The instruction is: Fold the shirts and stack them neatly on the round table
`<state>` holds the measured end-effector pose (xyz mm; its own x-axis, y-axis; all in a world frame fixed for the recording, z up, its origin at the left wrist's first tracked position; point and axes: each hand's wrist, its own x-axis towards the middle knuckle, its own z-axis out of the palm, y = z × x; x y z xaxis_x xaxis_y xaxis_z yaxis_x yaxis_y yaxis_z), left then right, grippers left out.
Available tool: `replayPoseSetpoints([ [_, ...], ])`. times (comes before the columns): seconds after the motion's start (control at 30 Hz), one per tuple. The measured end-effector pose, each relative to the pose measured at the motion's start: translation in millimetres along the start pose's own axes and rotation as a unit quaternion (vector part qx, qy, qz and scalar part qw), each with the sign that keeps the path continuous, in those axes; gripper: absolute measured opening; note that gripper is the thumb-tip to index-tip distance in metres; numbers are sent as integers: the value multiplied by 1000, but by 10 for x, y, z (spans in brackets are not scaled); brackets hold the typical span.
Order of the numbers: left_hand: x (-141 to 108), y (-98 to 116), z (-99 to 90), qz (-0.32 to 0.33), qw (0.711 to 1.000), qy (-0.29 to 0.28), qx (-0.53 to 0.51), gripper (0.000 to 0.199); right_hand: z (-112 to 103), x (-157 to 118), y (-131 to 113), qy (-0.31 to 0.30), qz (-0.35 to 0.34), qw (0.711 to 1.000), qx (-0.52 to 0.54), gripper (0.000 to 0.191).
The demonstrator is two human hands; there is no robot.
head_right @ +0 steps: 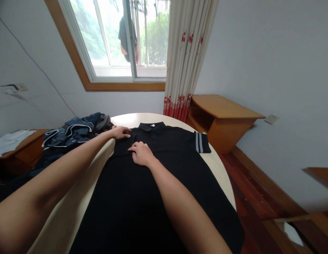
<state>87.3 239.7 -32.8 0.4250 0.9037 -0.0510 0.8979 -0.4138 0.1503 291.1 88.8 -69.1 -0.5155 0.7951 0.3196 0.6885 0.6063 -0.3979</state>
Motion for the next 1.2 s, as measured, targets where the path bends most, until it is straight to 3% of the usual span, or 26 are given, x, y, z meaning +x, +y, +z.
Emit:
replayPoseSetpoints([
  [0.13, 18, 85, -20, 45, 999, 3, -26, 29, 37, 23, 73, 57, 49, 996, 55, 35],
  [0.27, 26, 116, -97, 157, 982, 17, -100, 27, 74, 92, 182, 131, 141, 960, 202, 39],
  [0.37, 25, 187, -122, 229, 964, 19, -133, 25, 78, 141, 258, 114, 140, 919, 350, 44],
  [0.43, 3, 242, -106, 239, 961, 37, -133, 26, 77, 162, 292, 98, 135, 891, 423, 48],
  [0.5, -49, 276, -66, 200, 970, 85, -112, 30, 75, 177, 309, 95, 153, 866, 466, 52],
  [0.6, -180, 266, 24, 87, 979, 169, -70, 36, 64, 197, 313, 122, 201, 828, 509, 59],
  [0.7, -315, 209, 139, 10, 980, 192, -59, 40, 40, 213, 307, 146, 222, 795, 545, 62],
  [0.87, -375, 150, 341, -15, 989, 135, -62, 42, 14, 216, 252, 147, 247, 768, 573, 62],
  [1.07, -345, 185, 485, -51, 997, 43, -28, 59, -56, 211, 126, 120, 257, 640, 714, 63],
  [1.13, -354, 187, 508, -64, 998, 16, -16, 62, -82, 209, 108, 110, 289, 636, 707, 58],
  [1.2, -364, 182, 519, -65, 998, 4, -6, 64, -93, 203, 97, 94, 334, 667, 659, 54],
])
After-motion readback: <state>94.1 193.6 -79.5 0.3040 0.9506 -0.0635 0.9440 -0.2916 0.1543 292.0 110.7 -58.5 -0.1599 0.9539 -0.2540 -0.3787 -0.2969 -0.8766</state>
